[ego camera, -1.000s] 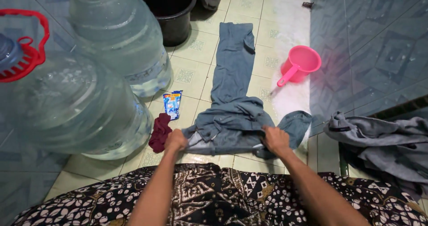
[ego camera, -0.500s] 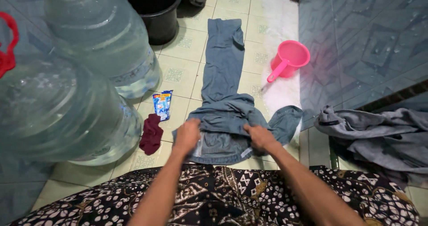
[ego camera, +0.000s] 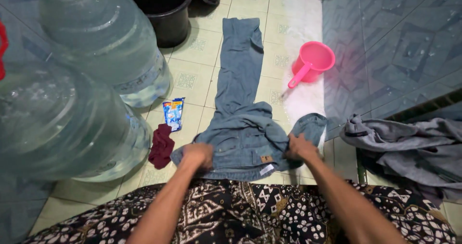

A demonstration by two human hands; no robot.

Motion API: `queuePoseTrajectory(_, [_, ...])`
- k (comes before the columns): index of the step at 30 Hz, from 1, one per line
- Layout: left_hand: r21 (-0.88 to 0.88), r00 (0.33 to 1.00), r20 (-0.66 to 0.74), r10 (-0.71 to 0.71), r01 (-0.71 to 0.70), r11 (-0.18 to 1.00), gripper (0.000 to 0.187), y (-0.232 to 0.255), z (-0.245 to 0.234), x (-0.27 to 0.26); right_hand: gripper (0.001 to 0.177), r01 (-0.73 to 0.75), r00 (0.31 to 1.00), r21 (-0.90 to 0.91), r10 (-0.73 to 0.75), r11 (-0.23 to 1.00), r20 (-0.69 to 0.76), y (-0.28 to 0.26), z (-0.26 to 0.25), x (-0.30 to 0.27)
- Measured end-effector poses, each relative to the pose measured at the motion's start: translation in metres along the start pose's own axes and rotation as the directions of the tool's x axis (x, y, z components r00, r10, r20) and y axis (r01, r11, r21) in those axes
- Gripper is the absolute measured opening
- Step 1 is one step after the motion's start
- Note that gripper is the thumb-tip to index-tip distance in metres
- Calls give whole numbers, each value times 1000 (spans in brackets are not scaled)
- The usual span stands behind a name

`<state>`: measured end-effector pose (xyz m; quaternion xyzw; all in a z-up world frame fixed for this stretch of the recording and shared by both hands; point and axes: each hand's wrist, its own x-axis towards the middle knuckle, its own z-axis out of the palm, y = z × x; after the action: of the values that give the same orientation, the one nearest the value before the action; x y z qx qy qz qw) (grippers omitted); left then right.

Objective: Wash a pair of jeans by hand using detergent and a small bucket of water.

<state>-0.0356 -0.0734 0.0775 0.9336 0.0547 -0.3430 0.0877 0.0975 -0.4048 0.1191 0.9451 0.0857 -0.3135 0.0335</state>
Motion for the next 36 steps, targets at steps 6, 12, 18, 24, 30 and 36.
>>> queuePoseTrajectory(6, [-8, 741, -526, 417, -495, 869, 70, 87, -10, -42, 39, 142, 961, 91, -115, 986, -253, 1, 10, 49])
queuePoseTrajectory(12, [146, 774, -521, 361, -336, 931, 57, 105, 36, 10, 37, 264, 661, 126, -84, 956, -746, -23, -92, 5])
queuePoseTrajectory(18, [-191, 942, -60, 331, -336, 922, 8, 86, -19, -34, 32, 396, 491, 83, -134, 915, -861, -45, -143, -5])
queuePoseTrajectory(24, [-381, 803, 240, 546, -439, 814, 39, 80, 5, -23, 36, 511, 442, 88, -174, 855, -880, -69, -127, 10])
queuePoseTrajectory(30, [-872, 845, 287, 451, 36, 488, 53, 36, -12, 3, 70, 593, 500, 241, -117, 769, -858, -69, -81, 36])
queuePoseTrajectory(36, [-474, 739, -670, -72, -351, 808, 63, 28, -23, -14, 83, 105, 784, 907, 528, 407, -328, -28, 49, 146])
